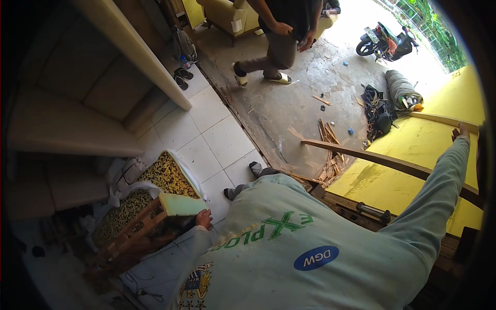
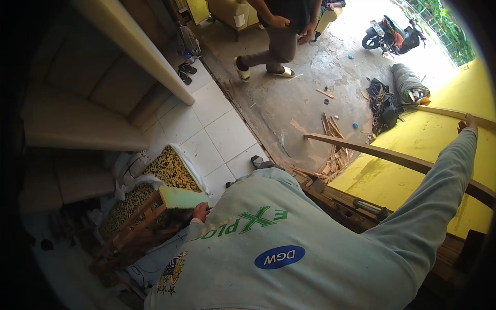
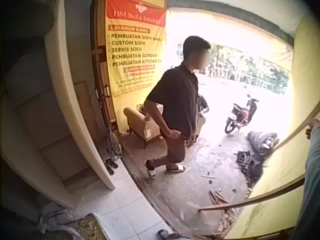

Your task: The person carries a long wooden plank into a workshop and positions it onto a sofa frame. They then use a green utility knife to trim or mark the wood while it rests on the frame.

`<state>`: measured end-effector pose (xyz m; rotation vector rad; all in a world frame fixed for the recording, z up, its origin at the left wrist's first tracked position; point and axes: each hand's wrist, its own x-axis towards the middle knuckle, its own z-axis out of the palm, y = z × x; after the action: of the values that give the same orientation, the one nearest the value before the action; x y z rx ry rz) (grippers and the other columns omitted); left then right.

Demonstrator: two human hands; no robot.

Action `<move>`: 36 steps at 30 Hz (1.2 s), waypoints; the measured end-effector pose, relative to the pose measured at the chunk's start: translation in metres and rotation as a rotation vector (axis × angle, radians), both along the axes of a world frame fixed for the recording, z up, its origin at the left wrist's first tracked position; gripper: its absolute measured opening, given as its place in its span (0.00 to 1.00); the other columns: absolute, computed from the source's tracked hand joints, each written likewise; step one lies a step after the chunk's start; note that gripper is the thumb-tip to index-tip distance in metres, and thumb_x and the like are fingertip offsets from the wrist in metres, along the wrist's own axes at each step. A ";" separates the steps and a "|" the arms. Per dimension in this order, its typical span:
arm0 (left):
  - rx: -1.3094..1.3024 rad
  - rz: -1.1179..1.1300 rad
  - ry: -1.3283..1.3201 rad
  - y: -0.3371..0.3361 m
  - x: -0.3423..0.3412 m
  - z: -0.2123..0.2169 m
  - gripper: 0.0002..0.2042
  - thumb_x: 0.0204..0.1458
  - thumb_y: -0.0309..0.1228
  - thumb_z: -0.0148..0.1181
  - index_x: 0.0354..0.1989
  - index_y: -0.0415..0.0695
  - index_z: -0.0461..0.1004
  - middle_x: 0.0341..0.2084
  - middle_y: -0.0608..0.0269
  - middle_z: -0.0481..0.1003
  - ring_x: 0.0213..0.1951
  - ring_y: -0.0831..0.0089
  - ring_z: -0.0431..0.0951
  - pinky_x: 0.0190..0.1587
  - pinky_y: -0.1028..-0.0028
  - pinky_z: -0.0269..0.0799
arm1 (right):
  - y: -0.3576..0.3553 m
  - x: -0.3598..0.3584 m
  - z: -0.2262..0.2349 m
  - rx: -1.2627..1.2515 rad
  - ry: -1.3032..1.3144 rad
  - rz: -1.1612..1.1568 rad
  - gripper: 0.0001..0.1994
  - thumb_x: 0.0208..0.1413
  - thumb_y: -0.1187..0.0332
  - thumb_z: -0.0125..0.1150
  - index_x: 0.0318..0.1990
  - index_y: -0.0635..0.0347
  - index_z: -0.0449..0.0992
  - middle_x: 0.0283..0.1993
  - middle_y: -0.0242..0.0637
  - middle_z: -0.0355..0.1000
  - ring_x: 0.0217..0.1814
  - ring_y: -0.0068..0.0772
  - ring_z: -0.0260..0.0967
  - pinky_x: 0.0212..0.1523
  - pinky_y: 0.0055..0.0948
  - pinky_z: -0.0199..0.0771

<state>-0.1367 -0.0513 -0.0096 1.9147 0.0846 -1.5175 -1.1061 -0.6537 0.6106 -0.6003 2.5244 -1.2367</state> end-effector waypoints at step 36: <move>0.134 0.116 -0.219 -0.018 -0.003 0.057 0.20 0.52 0.40 0.62 0.51 0.43 0.75 0.19 0.66 0.73 0.19 0.78 0.69 0.16 0.73 0.61 | 0.010 0.021 0.007 -0.087 -0.111 0.119 0.24 0.59 0.50 0.41 0.38 0.66 0.70 0.22 0.38 0.65 0.25 0.36 0.65 0.27 0.37 0.66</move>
<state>-0.1396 -0.0695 0.0477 2.1314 0.2006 -1.2462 -1.0847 -0.6435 0.6176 -0.6719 2.3197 -1.3044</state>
